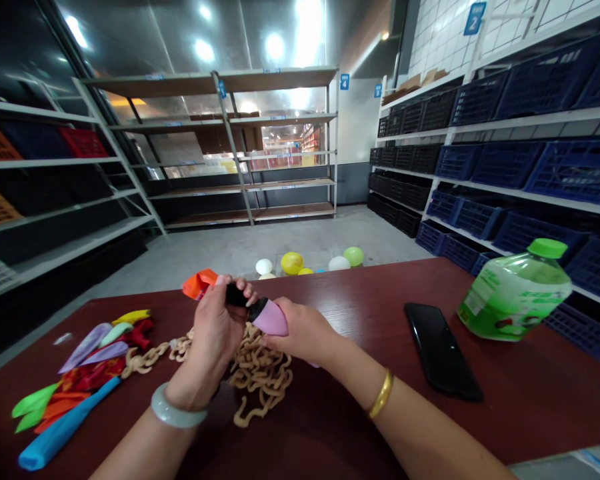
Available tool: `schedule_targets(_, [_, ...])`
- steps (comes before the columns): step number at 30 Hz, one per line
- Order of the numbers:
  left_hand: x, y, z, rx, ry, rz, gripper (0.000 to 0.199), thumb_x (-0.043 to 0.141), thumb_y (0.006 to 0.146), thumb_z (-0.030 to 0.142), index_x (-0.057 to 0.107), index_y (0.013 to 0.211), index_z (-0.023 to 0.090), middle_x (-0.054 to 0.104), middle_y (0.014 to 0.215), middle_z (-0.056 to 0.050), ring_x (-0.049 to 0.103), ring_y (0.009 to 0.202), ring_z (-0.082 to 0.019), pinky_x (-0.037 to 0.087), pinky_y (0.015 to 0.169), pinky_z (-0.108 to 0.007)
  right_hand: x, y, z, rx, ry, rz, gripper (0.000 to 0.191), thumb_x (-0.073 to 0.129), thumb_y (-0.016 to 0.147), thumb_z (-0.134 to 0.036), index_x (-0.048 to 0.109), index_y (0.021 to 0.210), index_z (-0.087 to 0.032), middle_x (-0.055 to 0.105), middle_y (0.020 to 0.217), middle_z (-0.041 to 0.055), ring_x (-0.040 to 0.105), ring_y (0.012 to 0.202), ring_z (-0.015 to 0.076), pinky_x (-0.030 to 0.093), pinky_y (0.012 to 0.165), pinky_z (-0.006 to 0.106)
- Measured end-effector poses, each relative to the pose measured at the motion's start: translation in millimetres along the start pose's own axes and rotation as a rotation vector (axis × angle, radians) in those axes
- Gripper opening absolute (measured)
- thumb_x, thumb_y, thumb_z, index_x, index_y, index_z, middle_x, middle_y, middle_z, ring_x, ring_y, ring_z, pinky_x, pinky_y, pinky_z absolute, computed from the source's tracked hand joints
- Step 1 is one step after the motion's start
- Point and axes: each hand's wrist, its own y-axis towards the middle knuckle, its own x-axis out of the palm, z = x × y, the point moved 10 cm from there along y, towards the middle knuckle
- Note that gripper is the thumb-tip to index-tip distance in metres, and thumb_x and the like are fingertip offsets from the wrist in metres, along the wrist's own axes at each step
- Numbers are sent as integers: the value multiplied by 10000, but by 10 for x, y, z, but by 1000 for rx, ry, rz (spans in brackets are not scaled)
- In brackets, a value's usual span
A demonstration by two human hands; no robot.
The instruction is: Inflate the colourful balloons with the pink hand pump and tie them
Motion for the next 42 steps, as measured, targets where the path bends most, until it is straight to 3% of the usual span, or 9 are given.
schedule_targets(8, [-494,371,506,124,-139,119,125,565,932,179,523,815,167,532,739,-2,530,633,-119,441,550,-233,4,9,-10,-34,-69,-9,596,685,819,-548,579,1307,-222,712,1169,101,665,1013,311,460,781,351])
schedule_targets(12, [-747,476,769,179,-186,170,221,480,988,217,502,776,161,500,694,13,518,608,-107,437,547,-229,27,14,117,-7,125,-178,559,723,793,-499,625,1266,-218,730,1097,77,676,908,250,472,734,313])
schedule_targets(16, [-836,494,880,212,-212,181,211,458,975,168,478,765,169,479,673,24,509,598,-106,431,557,-233,-10,-9,266,45,280,-283,545,723,788,-483,641,1236,-184,743,1013,63,679,805,204,470,663,282])
schedule_targets(20, [-735,432,801,255,-181,172,172,537,937,181,481,774,177,482,689,27,507,602,-107,416,553,-233,-72,14,336,34,42,-207,518,687,792,-567,658,1162,-205,739,1044,68,678,872,241,447,667,295])
schedule_targets(25, [-425,242,541,270,-122,146,154,614,916,250,516,819,182,502,739,12,530,662,-127,452,607,-258,-194,43,332,112,-400,33,446,660,786,-560,614,1037,-195,735,960,96,690,853,283,437,657,324])
schedule_targets(28, [-248,96,390,265,-117,134,159,653,897,245,523,830,182,506,765,11,534,687,-127,467,635,-266,-258,30,219,128,-493,151,417,640,810,-536,581,1042,-195,730,974,99,700,864,281,453,671,330])
schedule_targets(34, [36,-128,5,157,-123,83,236,729,856,310,523,853,195,517,816,7,542,721,-129,489,659,-270,-206,-16,-23,136,-497,183,395,646,831,-505,542,1069,-206,729,993,98,706,875,266,466,674,317])
schedule_targets(38, [70,-142,-58,126,-128,80,223,720,862,298,523,848,194,517,829,1,547,734,-134,500,668,-279,-206,-35,-161,81,-502,216,359,669,836,-439,530,1072,-207,722,1015,87,696,891,253,464,674,307])
schedule_targets(42, [-97,3,132,146,-110,114,187,681,881,256,516,827,187,519,800,0,547,717,-134,498,655,-278,-202,17,-137,50,-529,209,366,671,851,-435,528,1096,-202,720,1036,92,694,916,261,474,695,311])
